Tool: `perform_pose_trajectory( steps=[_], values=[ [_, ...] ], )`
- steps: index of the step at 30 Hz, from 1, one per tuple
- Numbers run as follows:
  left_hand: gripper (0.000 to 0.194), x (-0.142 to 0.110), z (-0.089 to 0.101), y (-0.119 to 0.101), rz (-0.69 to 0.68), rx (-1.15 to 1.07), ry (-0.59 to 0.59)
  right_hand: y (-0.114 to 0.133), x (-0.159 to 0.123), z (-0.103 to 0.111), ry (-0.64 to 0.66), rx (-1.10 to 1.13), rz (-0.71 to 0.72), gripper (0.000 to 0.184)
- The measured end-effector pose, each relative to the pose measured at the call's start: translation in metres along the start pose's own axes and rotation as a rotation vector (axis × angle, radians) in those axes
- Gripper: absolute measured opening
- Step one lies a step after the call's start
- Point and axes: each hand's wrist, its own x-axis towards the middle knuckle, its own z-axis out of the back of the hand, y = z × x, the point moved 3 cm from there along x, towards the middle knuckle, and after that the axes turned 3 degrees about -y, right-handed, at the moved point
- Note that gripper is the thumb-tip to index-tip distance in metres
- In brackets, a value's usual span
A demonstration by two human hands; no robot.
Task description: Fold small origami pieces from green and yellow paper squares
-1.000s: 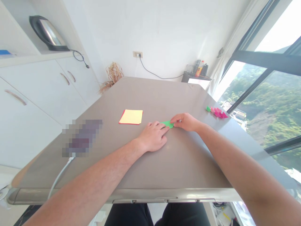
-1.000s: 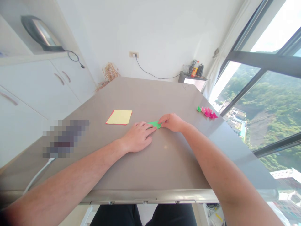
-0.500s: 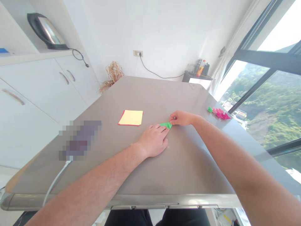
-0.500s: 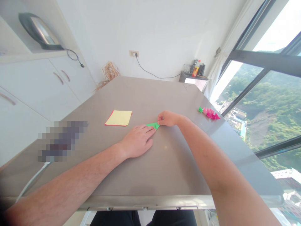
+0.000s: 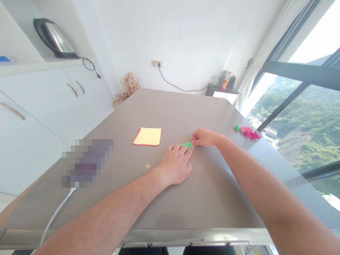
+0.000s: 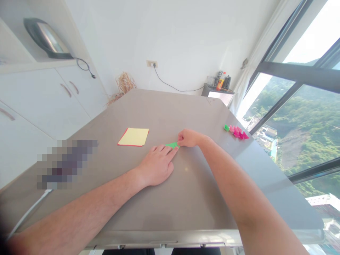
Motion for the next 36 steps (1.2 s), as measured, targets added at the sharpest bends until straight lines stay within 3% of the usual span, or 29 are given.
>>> perform_pose_trajectory(
  steps=[36],
  values=[
    [0.049, 0.0018, -0.0009, 0.0015, 0.018, -0.019, -0.009, 0.0088, 0.0022, -0.004, -0.072, -0.113, -0.08, 0.018]
  ],
)
